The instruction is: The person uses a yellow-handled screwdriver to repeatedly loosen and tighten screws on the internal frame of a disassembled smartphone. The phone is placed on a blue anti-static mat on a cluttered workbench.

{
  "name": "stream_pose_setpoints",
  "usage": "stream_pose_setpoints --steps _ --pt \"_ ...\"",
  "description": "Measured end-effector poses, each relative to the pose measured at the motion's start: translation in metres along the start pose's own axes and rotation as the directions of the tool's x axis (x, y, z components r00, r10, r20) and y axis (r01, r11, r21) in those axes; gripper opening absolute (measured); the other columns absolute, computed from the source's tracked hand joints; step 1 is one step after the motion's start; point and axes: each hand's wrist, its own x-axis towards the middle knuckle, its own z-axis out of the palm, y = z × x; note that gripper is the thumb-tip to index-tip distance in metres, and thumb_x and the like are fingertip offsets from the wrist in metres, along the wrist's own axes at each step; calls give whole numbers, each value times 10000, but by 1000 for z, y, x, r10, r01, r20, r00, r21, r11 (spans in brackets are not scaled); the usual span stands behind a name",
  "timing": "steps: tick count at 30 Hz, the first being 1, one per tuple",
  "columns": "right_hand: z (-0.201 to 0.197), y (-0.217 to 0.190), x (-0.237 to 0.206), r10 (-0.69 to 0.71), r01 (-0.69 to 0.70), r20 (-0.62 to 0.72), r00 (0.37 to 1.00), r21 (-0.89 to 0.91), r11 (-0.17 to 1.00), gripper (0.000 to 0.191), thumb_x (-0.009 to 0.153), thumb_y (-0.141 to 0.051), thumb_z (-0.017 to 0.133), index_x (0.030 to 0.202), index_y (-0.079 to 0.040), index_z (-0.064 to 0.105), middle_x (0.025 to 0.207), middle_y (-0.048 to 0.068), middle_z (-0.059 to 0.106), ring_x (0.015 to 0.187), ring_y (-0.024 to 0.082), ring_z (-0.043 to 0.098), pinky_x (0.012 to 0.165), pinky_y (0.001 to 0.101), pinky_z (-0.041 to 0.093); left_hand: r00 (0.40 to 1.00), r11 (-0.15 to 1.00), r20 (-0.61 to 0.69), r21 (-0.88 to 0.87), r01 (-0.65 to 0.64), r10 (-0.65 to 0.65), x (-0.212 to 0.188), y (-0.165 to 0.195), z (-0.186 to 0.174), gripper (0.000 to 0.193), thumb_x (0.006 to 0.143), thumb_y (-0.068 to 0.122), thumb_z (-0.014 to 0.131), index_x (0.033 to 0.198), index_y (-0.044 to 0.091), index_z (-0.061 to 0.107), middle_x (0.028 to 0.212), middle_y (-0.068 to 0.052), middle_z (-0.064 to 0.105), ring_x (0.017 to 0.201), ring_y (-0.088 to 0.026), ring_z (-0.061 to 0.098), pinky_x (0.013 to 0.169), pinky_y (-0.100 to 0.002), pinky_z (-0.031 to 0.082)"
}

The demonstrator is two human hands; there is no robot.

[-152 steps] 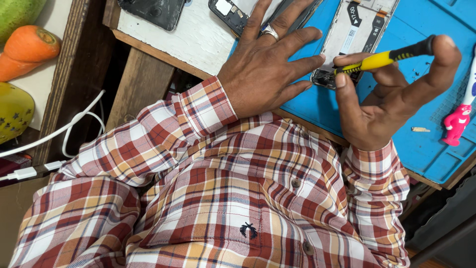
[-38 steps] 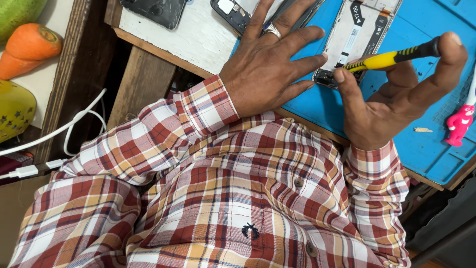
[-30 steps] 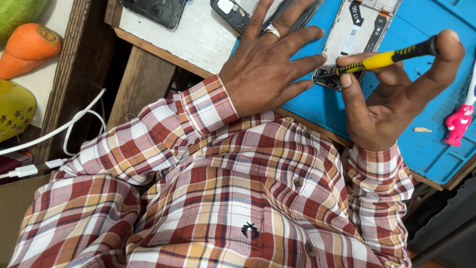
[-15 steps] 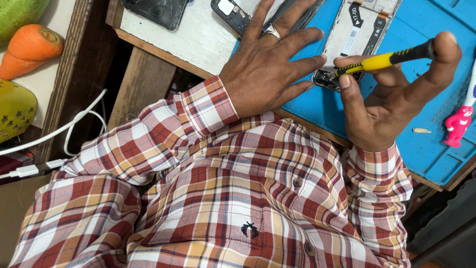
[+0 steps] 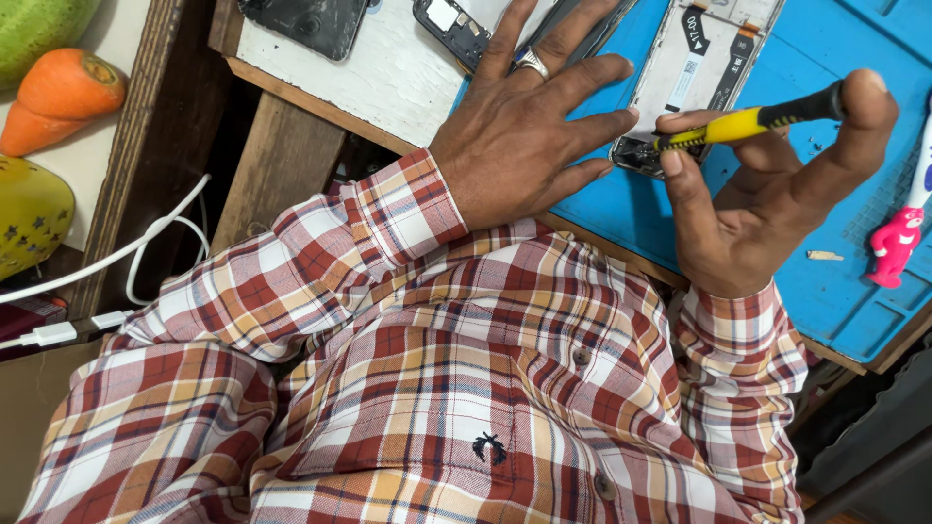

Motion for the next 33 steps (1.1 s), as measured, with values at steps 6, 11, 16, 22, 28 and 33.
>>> stream_pose_setpoints --steps 6,11,16,22,28,33 --pt "2 -3 4 -47 48 17 999 -29 998 1066 1090 139 772 1689 -331 25 1653 -168 226 1161 272 700 964 311 623 1000 999 10 -54 5 -5 -2 1 1 286 1075 390 705 1277 191 744 1500 -91 545 1458 -274 449 1279 -616 -34" --pt "6 -8 6 -36 34 -13 999 -126 992 1125 1060 133 825 1674 -340 9 1658 -130 262 1182 275 692 960 295 638 998 995 49 -90 39 -35 -1 0 3 305 1068 395 704 1285 185 744 1503 -95 547 1336 -250 529 1277 -633 -26" --pt "1 -4 8 -65 68 33 997 -111 992 1077 1098 157 778 1698 -310 16 1697 -202 67 1182 257 707 982 307 648 1000 1000 -10 -18 4 -5 0 1 0 305 1041 424 743 1261 215 762 1471 -77 556 1482 -286 452 1264 -609 -30" --pt "-3 3 -2 22 -24 68 997 16 1000 997 1155 159 674 1675 -329 -24 1715 -232 18 1212 261 710 1004 318 608 1000 999 19 -53 14 -13 -1 1 0 303 1046 405 740 1273 204 756 1467 -99 542 1527 -297 386 1276 -632 -41" --pt "1 2 2 -6 4 53 999 42 999 1040 1137 168 705 1666 -365 -14 1711 -217 102 1170 254 716 935 299 634 1000 1000 0 -20 6 -6 -2 0 6 291 1050 416 741 1251 207 757 1486 -88 549 1510 -287 412 1267 -616 -52" --pt "5 -6 12 -75 76 20 997 -96 992 1108 1066 156 810 1672 -332 20 1704 -173 142 1146 284 688 944 322 639 999 993 40 -109 36 -32 -3 -1 6 298 1081 386 700 1303 190 734 1495 -98 534 1431 -253 426 1305 -646 -47"
